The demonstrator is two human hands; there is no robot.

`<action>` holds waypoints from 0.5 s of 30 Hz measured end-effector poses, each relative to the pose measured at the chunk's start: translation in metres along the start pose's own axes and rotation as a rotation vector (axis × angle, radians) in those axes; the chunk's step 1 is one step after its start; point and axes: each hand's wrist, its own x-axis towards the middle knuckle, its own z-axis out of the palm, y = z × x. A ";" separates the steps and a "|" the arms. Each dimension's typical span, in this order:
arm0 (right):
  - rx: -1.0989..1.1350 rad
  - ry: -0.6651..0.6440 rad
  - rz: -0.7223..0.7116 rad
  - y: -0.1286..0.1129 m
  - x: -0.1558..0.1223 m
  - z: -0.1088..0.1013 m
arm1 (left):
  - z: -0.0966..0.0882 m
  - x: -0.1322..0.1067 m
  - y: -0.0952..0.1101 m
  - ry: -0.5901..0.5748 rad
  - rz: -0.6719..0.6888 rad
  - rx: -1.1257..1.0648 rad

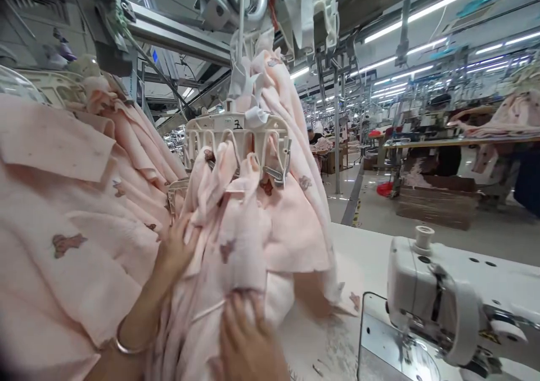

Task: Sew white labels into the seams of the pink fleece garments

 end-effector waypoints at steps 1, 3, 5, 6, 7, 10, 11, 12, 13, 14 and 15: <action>0.010 -0.051 0.067 0.009 -0.002 0.003 | -0.004 0.006 -0.004 0.053 -0.022 0.017; 0.029 -0.131 0.206 0.022 -0.006 0.001 | -0.013 0.014 -0.002 0.191 -0.060 0.016; 0.033 -0.160 0.275 0.027 -0.008 -0.006 | -0.014 0.014 0.011 0.226 -0.060 -0.071; 0.028 -0.173 0.284 0.026 -0.010 -0.009 | -0.009 0.012 0.017 0.170 -0.043 -0.136; 0.018 -0.186 0.282 0.024 -0.011 -0.012 | -0.001 0.009 0.022 0.094 -0.019 -0.166; -0.025 -0.225 0.237 0.019 -0.020 -0.020 | 0.020 0.004 0.022 0.010 -0.012 -0.135; -0.044 -0.240 0.188 0.018 -0.023 -0.024 | 0.020 0.004 0.020 0.002 -0.011 -0.120; -0.063 -0.245 0.139 0.017 -0.025 -0.029 | 0.016 0.004 0.017 -0.011 -0.002 -0.109; -0.071 -0.228 0.107 0.014 -0.025 -0.034 | 0.007 0.005 0.017 -0.024 0.018 -0.098; -0.054 -0.184 0.106 0.010 -0.022 -0.039 | -0.007 0.006 0.020 -0.040 0.039 -0.090; 0.001 -0.128 0.146 0.003 -0.017 -0.044 | -0.023 0.006 0.026 -0.062 0.052 -0.094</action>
